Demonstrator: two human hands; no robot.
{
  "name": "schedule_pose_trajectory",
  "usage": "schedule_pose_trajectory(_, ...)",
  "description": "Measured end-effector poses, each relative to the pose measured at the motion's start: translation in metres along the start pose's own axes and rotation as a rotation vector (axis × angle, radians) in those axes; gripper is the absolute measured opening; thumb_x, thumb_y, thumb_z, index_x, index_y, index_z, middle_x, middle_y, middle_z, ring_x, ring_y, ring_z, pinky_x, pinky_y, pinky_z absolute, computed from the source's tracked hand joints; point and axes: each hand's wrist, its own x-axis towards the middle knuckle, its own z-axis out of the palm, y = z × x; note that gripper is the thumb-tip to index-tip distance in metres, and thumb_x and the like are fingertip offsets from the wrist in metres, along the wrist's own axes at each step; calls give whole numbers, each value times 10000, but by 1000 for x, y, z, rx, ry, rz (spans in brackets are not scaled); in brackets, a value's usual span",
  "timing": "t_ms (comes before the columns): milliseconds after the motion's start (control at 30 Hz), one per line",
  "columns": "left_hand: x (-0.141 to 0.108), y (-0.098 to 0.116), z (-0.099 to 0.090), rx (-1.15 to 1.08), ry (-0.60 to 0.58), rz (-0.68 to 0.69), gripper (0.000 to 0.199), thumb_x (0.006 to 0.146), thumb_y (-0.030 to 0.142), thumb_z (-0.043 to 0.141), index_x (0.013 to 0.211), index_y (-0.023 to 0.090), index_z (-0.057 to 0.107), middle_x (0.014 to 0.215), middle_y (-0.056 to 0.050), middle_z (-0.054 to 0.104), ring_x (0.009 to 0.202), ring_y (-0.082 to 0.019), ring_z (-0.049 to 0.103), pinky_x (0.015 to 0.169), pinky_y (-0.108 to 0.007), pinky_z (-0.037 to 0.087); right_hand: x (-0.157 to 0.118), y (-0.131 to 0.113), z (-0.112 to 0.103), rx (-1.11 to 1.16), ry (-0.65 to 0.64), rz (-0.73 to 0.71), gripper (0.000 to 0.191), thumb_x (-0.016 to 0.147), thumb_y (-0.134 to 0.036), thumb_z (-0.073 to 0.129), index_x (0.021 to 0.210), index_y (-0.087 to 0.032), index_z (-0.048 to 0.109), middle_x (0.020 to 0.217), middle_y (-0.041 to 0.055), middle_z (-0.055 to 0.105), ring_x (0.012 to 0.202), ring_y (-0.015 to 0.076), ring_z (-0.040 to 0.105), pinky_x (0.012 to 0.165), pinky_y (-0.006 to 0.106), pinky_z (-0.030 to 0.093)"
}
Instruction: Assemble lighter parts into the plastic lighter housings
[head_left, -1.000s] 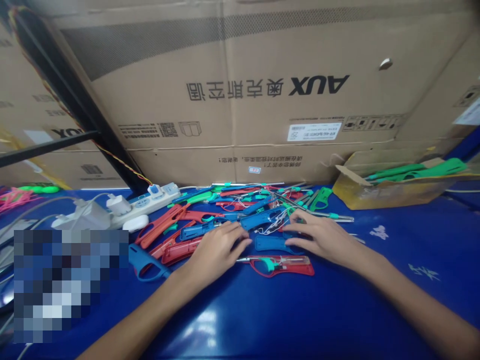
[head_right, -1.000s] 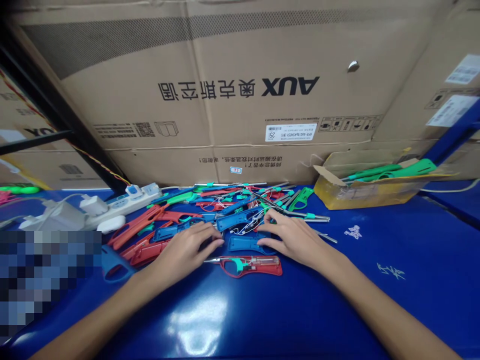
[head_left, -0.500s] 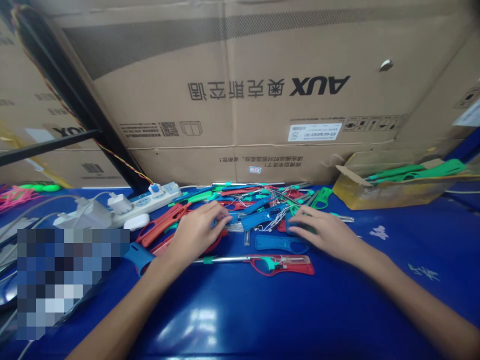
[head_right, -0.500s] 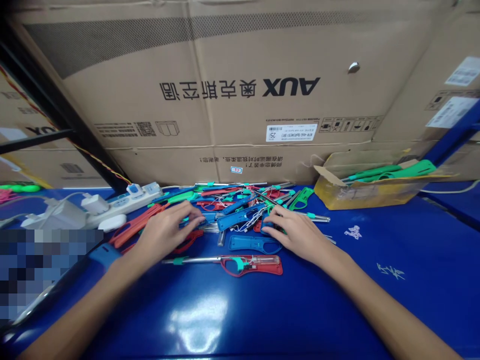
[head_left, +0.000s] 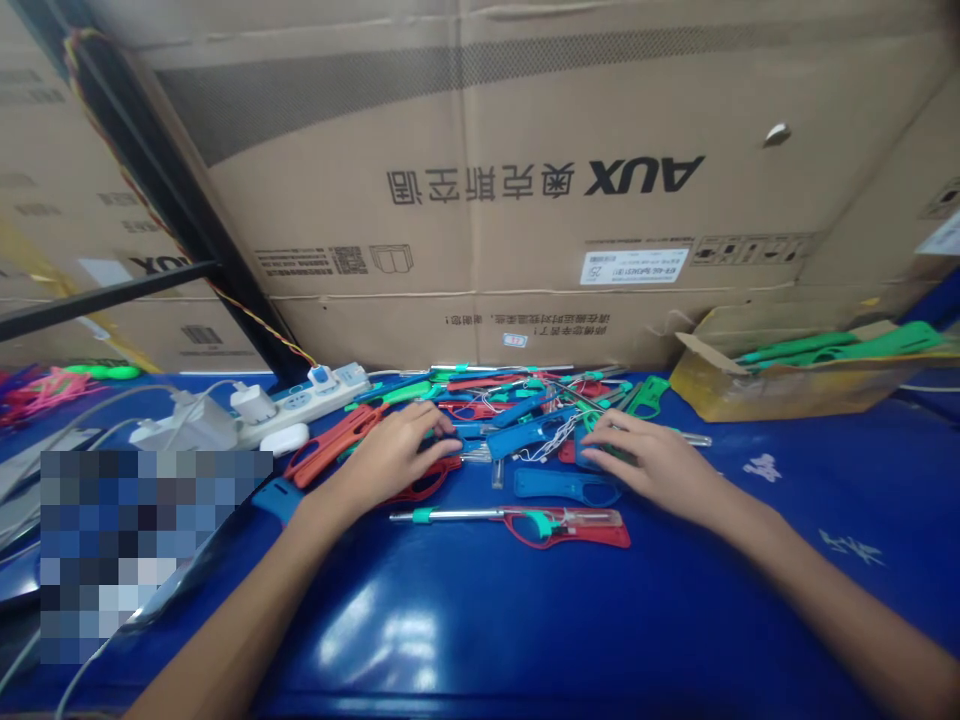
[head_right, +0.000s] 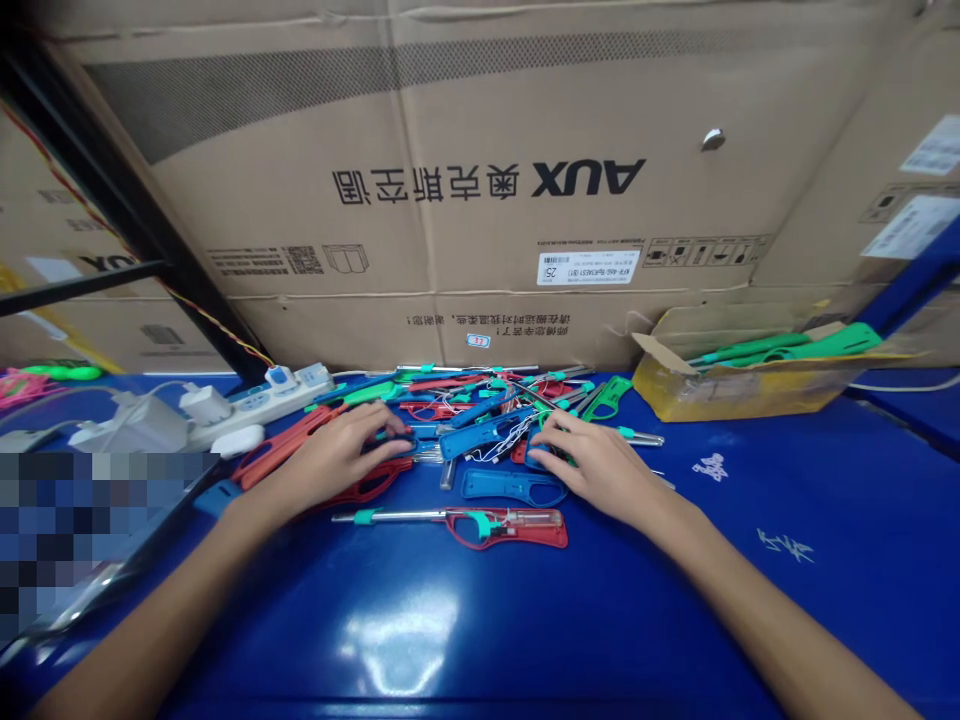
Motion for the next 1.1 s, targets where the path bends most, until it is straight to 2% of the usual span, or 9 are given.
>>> schedule_pose_trajectory(100,-1,2,-6,-35,-123,40,368,888,574,635,900,206,640,940,-26,674,883,-216,613,789,-313,421,1,0,1,9,-8,0,305,1010,-409,445,1048,-236,694,1032,66,643,893,209,648,781,367,528)
schedule_pose_trajectory(233,-3,2,-8,1,-182,26,426,782,632,719,853,216,662,926,-21,695,873,-226,615,794,-321,368,1,-1,1,6,-21,-2,306,1011,-409,447,1036,-231,695,1037,66,639,889,206,644,773,365,525)
schedule_pose_trajectory(433,-5,11,-12,-51,-128,74,365,800,576,727,896,232,650,891,2,675,827,-207,602,766,-307,355,1,-2,-1,20,-22,-19,290,1009,-388,457,1027,-230,699,1019,67,640,895,205,638,774,363,526)
schedule_pose_trajectory(533,-7,13,-14,-110,-186,80,323,790,501,766,891,222,637,888,1,664,830,-211,604,740,-295,386,1,-2,-1,30,-17,-19,286,1005,-382,464,1026,-236,709,1019,67,649,905,209,643,778,366,532)
schedule_pose_trajectory(633,-7,12,-12,-142,-242,117,183,838,362,737,901,214,649,915,-15,663,866,-216,616,738,-292,417,2,-3,-2,45,-14,-17,280,1002,-377,471,1028,-241,714,1029,67,654,910,205,646,785,360,532)
schedule_pose_trajectory(733,-7,10,-8,-141,-216,124,46,890,243,650,868,204,641,888,-21,661,835,-206,613,711,-289,425,2,-4,-2,44,-34,-11,277,1004,-375,471,1031,-236,709,1013,63,647,900,200,639,784,352,525)
schedule_pose_trajectory(900,-5,14,-7,-137,-155,142,66,907,227,621,847,198,624,839,-14,656,796,-195,601,713,-304,425,2,-5,-1,64,-40,-26,278,1012,-370,460,1009,-224,697,990,56,630,897,190,628,783,341,514)
schedule_pose_trajectory(1000,-4,24,-14,-219,-12,177,81,951,244,572,897,201,615,893,-15,657,823,-178,602,763,-317,433,2,-6,-2,71,-24,-34,277,1015,-368,457,1010,-227,696,994,57,632,892,189,631,781,342,517)
schedule_pose_trajectory(1100,-4,37,-24,-375,224,174,125,972,281,568,887,194,594,910,-29,639,832,-171,592,774,-315,452,2,-10,-3,94,7,-38,274,1017,-373,452,1069,-239,685,1023,61,644,917,196,638,793,350,522)
